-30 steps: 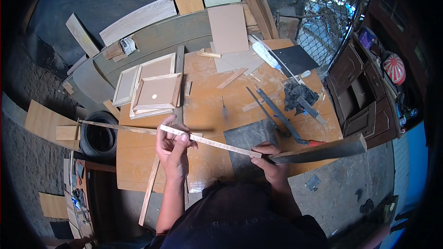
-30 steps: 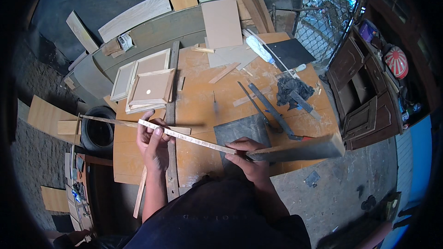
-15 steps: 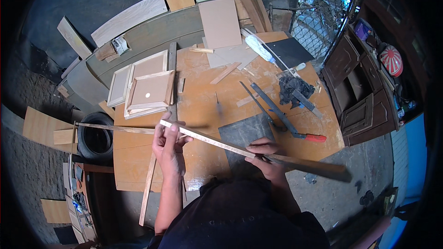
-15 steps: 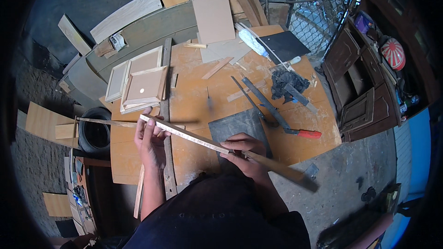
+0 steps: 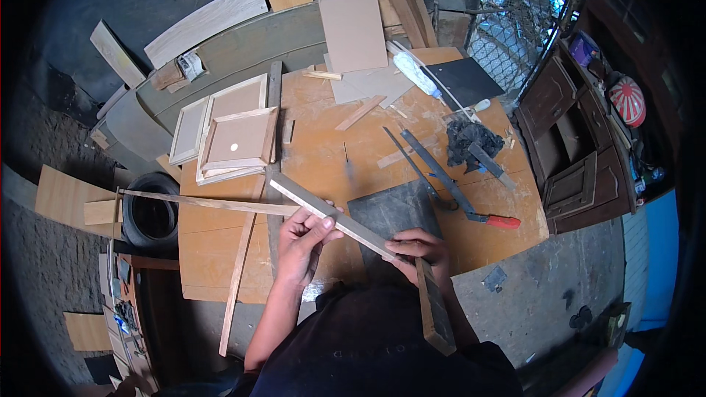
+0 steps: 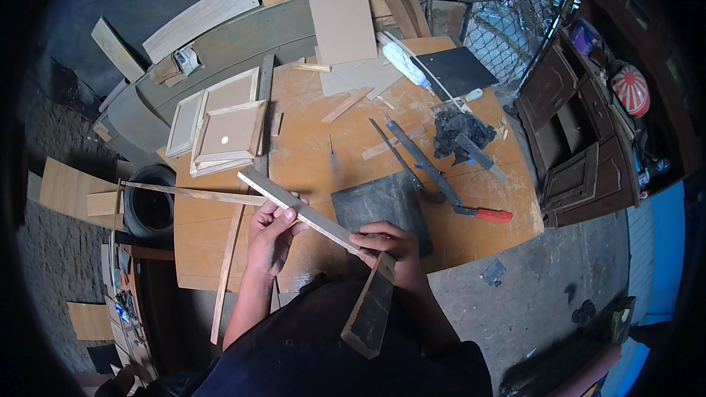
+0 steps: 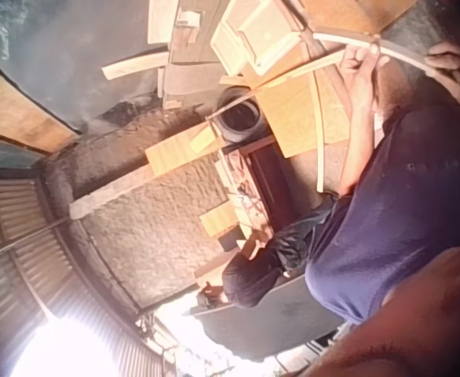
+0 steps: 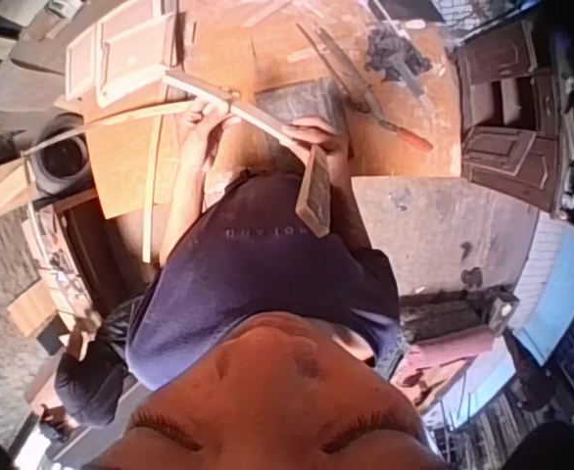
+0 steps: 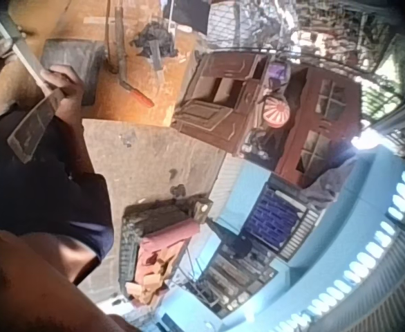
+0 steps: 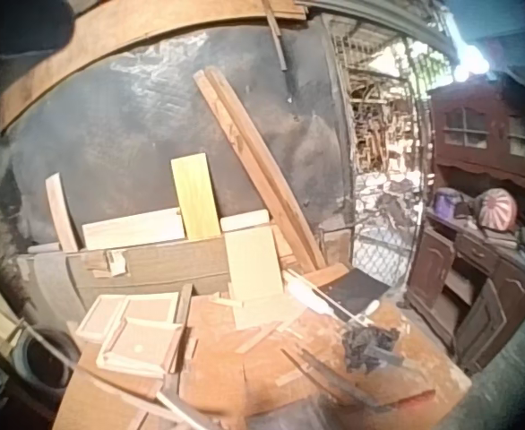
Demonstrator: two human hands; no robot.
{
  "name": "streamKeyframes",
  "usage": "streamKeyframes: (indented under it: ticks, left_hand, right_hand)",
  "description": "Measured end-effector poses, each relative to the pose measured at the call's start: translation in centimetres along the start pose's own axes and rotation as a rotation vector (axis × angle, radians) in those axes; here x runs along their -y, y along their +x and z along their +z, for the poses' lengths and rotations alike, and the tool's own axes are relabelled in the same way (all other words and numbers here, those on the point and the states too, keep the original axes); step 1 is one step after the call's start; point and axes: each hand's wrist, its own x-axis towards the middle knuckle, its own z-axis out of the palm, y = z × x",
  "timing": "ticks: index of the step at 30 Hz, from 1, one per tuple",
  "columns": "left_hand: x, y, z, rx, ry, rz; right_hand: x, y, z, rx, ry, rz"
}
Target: Measure and assemble a wooden picture frame using a file and ruler.
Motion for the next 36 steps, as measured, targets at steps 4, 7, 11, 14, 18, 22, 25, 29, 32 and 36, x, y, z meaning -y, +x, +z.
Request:
streamKeyframes:
  ticks: [4, 7, 11, 14, 18, 22, 25, 29, 32, 36]
  left_hand:
    - [0.3, -0.1, 0.4, 0.045, 0.038, -0.006]
    - [0.6, -0.1, 0.4, 0.057, 0.007, 0.005]
    - [0.2, 0.4, 0.2, 0.091, -0.093, -0.008]
    - [-0.6, 0.4, 1.4, 0.024, -0.016, -0.065]
    - [-0.1, 0.2, 1.6, 0.058, 0.200, -0.019]
    - [-0.2, -0.1, 1.8, 0.007, 0.391, 0.029]
    - [-0.2, -0.2, 2.2, -0.018, 0.441, 0.074]
    - [-0.5, -0.6, 2.8, -0.050, 0.523, 0.070]
    - [-0.6, -0.9, 3.1, -0.030, 0.556, 0.074]
    - [-0.6, -0.9, 3.0, 0.034, 0.572, 0.108]
  right_hand:
    - [0.0, -0.1, 0.2, 0.000, 0.000, 0.015]
    - [1.0, 0.7, 0.3, 0.033, -0.047, 0.018]
    - [0.6, 0.7, -0.5, 0.115, -0.094, 0.039]
    - [0.2, -0.1, -0.6, 0.123, -0.075, 0.187]
    - [-0.5, 0.0, -0.6, 0.102, -0.036, 0.185]
    - [-0.3, 0.6, -0.4, 0.074, 0.009, 0.284]
    - [-0.1, 0.6, -0.4, 0.027, 0.028, 0.354]
    - [-0.6, 0.4, -0.3, 0.020, 0.004, 0.360]
    - [-1.4, -0.2, -0.4, 0.016, 0.006, 0.346]
    - [-1.2, -0.3, -0.9, 0.039, 0.012, 0.435]
